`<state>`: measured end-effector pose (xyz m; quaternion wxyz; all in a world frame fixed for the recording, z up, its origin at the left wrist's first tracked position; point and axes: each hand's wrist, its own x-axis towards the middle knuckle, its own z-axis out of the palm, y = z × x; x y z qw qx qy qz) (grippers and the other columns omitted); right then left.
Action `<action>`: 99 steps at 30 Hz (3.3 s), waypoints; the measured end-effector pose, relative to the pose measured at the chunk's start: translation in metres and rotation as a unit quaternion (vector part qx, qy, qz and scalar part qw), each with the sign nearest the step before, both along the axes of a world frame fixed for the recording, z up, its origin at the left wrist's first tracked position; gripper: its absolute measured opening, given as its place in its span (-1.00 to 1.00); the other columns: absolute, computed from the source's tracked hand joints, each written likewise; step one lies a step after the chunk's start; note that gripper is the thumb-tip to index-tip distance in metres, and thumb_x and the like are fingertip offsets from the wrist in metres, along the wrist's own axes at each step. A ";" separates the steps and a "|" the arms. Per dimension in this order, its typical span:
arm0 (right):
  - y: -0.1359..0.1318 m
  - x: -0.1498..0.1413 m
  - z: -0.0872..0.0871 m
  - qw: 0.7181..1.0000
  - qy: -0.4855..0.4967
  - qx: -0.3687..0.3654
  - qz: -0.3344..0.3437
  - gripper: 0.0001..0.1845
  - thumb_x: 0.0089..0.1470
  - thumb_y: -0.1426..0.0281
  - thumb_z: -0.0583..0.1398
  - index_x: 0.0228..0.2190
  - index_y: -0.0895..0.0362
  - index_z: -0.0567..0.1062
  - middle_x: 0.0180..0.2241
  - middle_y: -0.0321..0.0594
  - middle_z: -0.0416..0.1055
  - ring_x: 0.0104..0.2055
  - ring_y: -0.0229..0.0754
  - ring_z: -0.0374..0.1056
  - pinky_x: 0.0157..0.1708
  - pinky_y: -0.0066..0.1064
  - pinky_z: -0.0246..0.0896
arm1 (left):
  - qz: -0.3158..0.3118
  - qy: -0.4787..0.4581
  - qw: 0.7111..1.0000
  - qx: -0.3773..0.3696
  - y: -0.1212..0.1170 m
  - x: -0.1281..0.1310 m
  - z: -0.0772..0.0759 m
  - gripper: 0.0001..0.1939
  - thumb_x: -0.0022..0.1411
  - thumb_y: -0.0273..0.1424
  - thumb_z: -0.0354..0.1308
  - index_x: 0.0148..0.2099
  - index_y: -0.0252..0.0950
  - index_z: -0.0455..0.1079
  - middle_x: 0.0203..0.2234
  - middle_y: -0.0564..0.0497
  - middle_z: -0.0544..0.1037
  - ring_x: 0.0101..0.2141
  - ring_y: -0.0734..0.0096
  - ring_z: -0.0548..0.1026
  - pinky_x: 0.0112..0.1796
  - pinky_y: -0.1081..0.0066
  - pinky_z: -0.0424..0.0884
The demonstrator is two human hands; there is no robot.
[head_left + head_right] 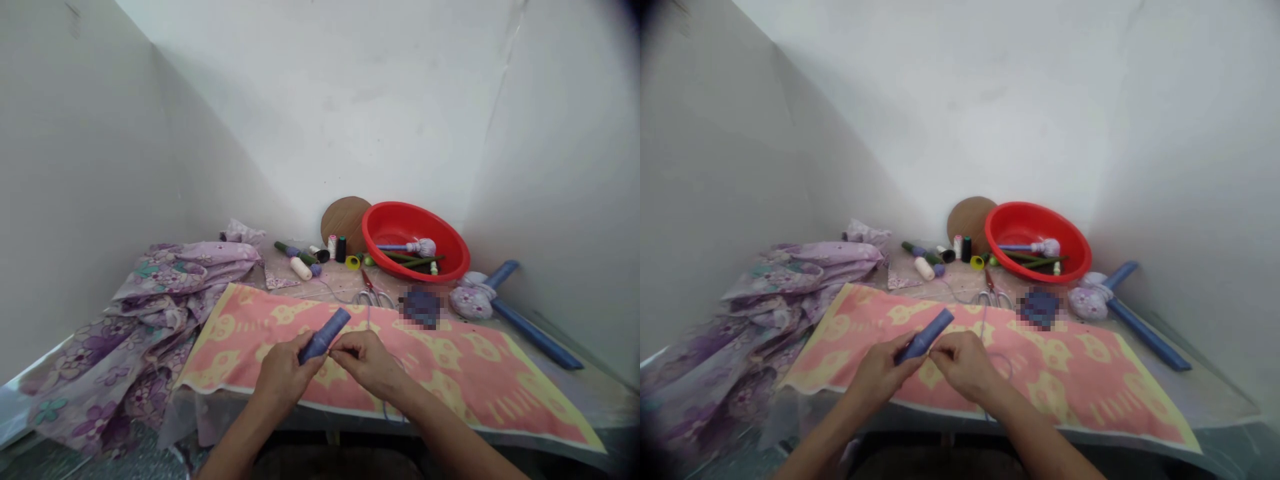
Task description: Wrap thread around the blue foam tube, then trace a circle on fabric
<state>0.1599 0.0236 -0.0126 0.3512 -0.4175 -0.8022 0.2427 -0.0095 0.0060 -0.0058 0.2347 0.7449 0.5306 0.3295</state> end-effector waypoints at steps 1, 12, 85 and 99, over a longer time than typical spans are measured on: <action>-0.001 0.000 0.002 1.000 -0.002 0.001 0.000 -0.80 -0.08 0.49 0.08 -0.62 0.21 0.45 -0.66 -0.33 0.25 -0.59 -0.37 0.12 -0.59 -0.56 -0.06 | 0.007 0.030 0.999 0.014 -0.001 -0.001 0.000 -0.69 0.06 -0.25 0.00 -0.14 -0.20 0.35 -0.49 0.07 0.48 -0.46 0.37 0.43 -0.47 0.51 0.22; -0.004 0.003 0.016 0.984 -0.109 0.139 0.014 -0.85 -0.04 0.45 0.09 -0.53 0.16 0.45 -0.56 -0.29 0.36 -0.49 -0.32 0.21 -0.49 -0.52 -0.01 | 0.012 0.224 0.974 0.019 -0.002 -0.001 0.000 -0.76 0.08 -0.25 -0.05 -0.23 -0.17 0.35 -0.45 -0.01 0.53 -0.40 0.26 0.46 -0.47 0.47 0.13; -0.010 0.002 0.001 0.995 -0.013 0.098 -0.007 -0.75 0.03 0.44 0.03 -0.58 0.17 0.43 -0.60 -0.28 0.35 -0.54 -0.34 0.22 -0.51 -0.53 0.02 | -0.107 -0.320 0.916 -0.216 0.006 0.000 -0.002 -0.64 -0.05 -0.17 0.14 -0.32 -0.35 0.23 -0.65 0.15 0.29 -0.70 0.64 0.23 -0.70 0.60 0.16; -0.012 -0.001 -0.001 0.993 -0.050 0.107 -0.004 -0.73 0.03 0.46 0.02 -0.64 0.17 0.37 -0.63 -0.32 0.28 -0.56 -0.36 0.19 -0.54 -0.55 -0.03 | -0.047 -0.201 0.973 -0.107 -0.001 0.006 -0.001 -0.68 0.02 -0.24 0.06 -0.23 -0.36 0.27 -0.65 0.14 0.33 -0.66 0.56 0.27 -0.65 0.56 0.19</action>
